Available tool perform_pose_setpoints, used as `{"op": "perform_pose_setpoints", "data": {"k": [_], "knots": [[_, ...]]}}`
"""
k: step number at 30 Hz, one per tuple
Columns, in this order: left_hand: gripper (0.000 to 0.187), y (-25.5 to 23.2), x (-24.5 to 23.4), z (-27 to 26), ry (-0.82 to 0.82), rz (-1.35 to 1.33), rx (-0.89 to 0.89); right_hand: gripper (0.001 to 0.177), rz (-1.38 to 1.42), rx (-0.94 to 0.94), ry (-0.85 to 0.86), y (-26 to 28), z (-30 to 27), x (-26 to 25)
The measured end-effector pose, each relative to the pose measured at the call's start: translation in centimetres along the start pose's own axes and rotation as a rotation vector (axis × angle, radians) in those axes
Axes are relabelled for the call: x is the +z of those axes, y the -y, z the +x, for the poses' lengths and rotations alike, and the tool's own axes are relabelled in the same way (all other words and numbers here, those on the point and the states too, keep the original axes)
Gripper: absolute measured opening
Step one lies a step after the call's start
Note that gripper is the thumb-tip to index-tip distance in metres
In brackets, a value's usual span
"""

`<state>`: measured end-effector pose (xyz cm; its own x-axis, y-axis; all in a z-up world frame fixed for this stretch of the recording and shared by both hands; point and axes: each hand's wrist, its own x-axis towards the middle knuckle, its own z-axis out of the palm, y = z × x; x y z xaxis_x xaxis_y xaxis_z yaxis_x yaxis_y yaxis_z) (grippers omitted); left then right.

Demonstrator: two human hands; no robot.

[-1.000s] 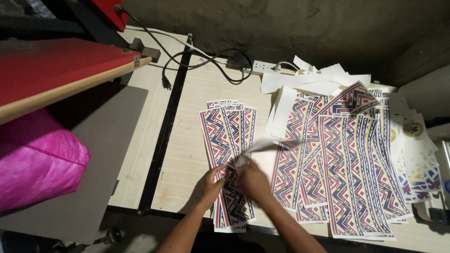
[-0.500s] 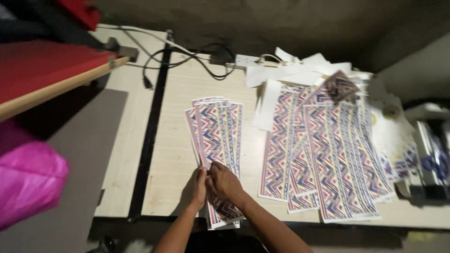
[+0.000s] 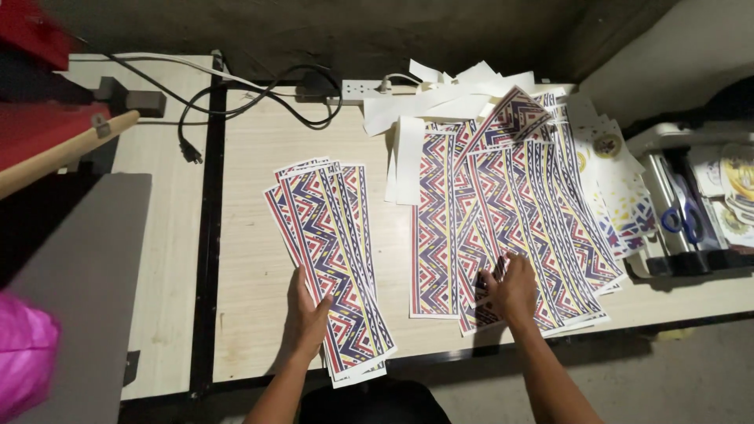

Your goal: The person uses scissors to cut a large sheet of patterned paper into multiple vertical strips. After cutting, they stack the strips and arrange them on the table.

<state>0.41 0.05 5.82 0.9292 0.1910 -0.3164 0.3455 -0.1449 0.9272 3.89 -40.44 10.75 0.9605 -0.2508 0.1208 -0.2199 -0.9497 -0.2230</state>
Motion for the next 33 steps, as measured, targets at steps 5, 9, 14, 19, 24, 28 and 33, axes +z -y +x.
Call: {"op": "perform_pose_setpoints", "data": {"k": [5, 9, 14, 19, 24, 28, 33], "knots": [[0.07, -3.4, -0.6, -0.7, 0.108, -0.148, -0.149, 0.059, 0.089, 0.208, 0.326, 5.3, -1.1, -2.4], [0.049, -4.2, -0.7, -1.1, 0.149, -0.209, -0.305, 0.068, 0.11, 0.105, 0.431, 9.9, -2.8, -2.9], [0.046, -5.1, -1.1, -1.3, 0.163, -0.182, -0.298, 0.069, 0.184, -0.4, 0.433, 9.2, -5.1, 0.4], [0.045, -1.4, -0.5, -0.5, 0.172, -0.246, -0.289, 0.043, 0.035, -0.646, 0.342, 5.4, -7.2, 6.0], [0.046, 0.3, -0.2, 0.0, 0.163, -0.34, -0.17, 0.039, -0.019, -0.666, 0.197, 4.2, -6.8, 7.3], [0.044, -1.0, -0.2, -0.2, 0.133, -0.282, -0.182, 0.031, 0.147, -0.186, 0.577, 9.1, -4.2, -0.2], [0.042, -0.7, -0.2, -0.1, 0.122, -0.222, -0.212, 0.059, 0.418, -0.149, 0.53, 9.4, 0.0, -6.5]]}}
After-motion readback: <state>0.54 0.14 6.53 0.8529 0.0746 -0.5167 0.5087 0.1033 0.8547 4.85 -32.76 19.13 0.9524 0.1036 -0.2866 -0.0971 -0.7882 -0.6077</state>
